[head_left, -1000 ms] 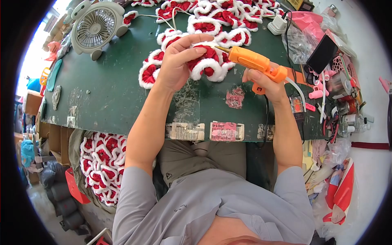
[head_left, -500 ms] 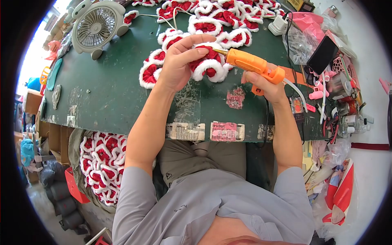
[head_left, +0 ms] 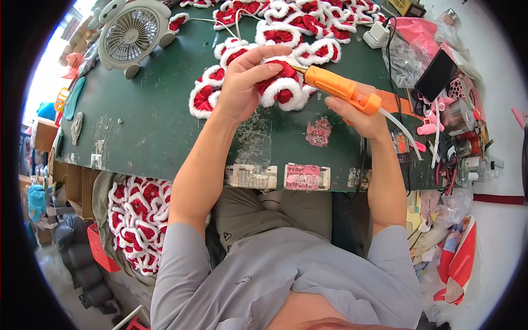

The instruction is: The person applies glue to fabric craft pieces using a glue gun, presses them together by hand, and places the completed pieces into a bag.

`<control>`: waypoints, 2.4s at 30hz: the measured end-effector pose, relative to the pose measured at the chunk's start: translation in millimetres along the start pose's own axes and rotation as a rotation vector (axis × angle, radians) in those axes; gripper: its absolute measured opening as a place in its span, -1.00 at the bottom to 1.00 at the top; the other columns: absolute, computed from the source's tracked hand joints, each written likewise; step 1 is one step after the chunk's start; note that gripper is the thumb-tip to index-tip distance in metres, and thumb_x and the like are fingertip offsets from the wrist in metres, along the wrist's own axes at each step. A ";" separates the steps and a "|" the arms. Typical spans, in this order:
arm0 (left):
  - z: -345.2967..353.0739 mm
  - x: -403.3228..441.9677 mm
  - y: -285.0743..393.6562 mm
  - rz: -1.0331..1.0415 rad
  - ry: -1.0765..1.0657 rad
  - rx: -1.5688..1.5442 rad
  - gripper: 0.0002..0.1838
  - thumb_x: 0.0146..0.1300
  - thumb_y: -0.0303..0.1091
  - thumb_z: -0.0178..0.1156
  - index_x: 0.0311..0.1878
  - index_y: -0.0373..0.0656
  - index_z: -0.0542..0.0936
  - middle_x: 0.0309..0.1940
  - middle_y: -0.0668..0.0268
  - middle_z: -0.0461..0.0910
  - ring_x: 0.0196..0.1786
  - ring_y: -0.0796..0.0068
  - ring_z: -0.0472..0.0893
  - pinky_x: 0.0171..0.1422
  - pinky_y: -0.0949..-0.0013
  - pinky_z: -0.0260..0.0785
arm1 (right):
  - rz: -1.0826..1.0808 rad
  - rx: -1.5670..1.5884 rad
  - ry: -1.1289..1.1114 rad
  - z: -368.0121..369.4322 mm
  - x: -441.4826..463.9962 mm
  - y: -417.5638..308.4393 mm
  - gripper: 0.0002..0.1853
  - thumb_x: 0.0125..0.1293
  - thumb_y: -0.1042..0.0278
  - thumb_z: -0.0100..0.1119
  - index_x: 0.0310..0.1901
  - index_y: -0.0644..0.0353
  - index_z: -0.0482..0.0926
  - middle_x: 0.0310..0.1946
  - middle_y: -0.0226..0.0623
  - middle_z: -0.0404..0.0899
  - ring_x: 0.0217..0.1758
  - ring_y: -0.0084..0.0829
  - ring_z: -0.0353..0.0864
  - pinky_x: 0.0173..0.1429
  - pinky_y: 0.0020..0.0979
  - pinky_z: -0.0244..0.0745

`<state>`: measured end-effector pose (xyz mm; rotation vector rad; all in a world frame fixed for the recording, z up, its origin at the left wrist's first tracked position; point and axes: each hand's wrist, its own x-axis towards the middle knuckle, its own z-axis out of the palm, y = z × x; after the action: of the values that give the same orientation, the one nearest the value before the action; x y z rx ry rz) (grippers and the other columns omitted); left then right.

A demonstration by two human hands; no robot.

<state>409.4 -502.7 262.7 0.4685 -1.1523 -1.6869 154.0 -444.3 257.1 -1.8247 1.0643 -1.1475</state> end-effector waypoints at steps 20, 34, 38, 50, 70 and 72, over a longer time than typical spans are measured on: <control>28.5 -6.5 -21.5 -0.087 -0.129 -0.086 -0.64 0.38 -0.48 0.21 0.22 -0.28 0.54 -0.02 0.24 0.67 -0.01 0.55 0.66 0.10 0.42 0.54 | 0.090 0.617 0.141 28.5 4.3 5.9 -0.74 0.22 0.58 0.38 -0.28 0.11 0.43 -0.12 -0.34 0.56 -0.17 -0.58 0.59 -0.16 -0.55 0.50; 19.3 -2.2 -20.3 -0.040 -0.076 0.142 -0.51 0.27 -0.54 0.35 0.27 -0.28 0.52 -0.18 0.32 0.68 -0.14 0.61 0.67 -0.04 0.51 0.56 | 0.080 0.551 0.211 1.0 4.1 6.6 -0.74 0.25 0.51 0.37 -0.29 0.06 0.40 -0.24 -0.36 0.58 -0.32 -0.63 0.52 -0.31 -0.54 0.40; 13.2 -1.7 -21.6 0.026 -0.151 0.087 -0.42 0.24 -0.58 0.36 0.34 -0.27 0.46 -0.29 0.40 0.65 -0.18 0.63 0.66 -0.03 0.51 0.55 | 0.029 0.540 0.186 -0.9 5.8 8.3 -0.74 0.26 0.50 0.36 -0.27 0.06 0.39 -0.27 -0.35 0.58 -0.32 -0.62 0.52 -0.31 -0.52 0.40; 14.7 -0.5 -21.0 -0.141 -0.182 0.277 -0.38 0.23 -0.53 0.32 0.38 -0.23 0.40 -0.20 0.44 0.57 -0.11 0.65 0.56 0.02 0.51 0.40 | 0.122 0.531 0.188 3.4 6.8 15.3 -0.76 0.30 0.48 0.35 -0.24 0.06 0.40 -0.23 -0.45 0.56 -0.26 -0.65 0.52 -0.29 -0.54 0.40; 28.3 -5.2 -32.0 0.002 -0.122 0.248 -0.48 0.28 -0.56 0.32 0.31 -0.22 0.48 -0.13 0.36 0.62 -0.08 0.64 0.61 0.01 0.52 0.50 | 0.140 0.563 0.146 20.5 4.2 11.0 -0.72 0.22 0.54 0.40 -0.20 0.09 0.43 -0.13 -0.40 0.55 -0.14 -0.58 0.59 -0.12 -0.50 0.48; 30.8 -7.2 -31.9 0.014 -0.122 0.312 -0.43 0.25 -0.54 0.34 0.34 -0.24 0.45 -0.04 0.28 0.63 0.01 0.52 0.65 0.13 0.43 0.53 | 0.111 0.543 0.154 22.2 3.0 18.4 -0.73 0.21 0.55 0.39 -0.18 0.11 0.45 -0.14 -0.37 0.58 -0.11 -0.55 0.59 -0.03 -0.46 0.48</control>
<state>373.2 -480.4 248.3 0.5541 -1.5149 -1.5457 170.6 -451.2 234.3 -1.2568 0.8190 -1.3656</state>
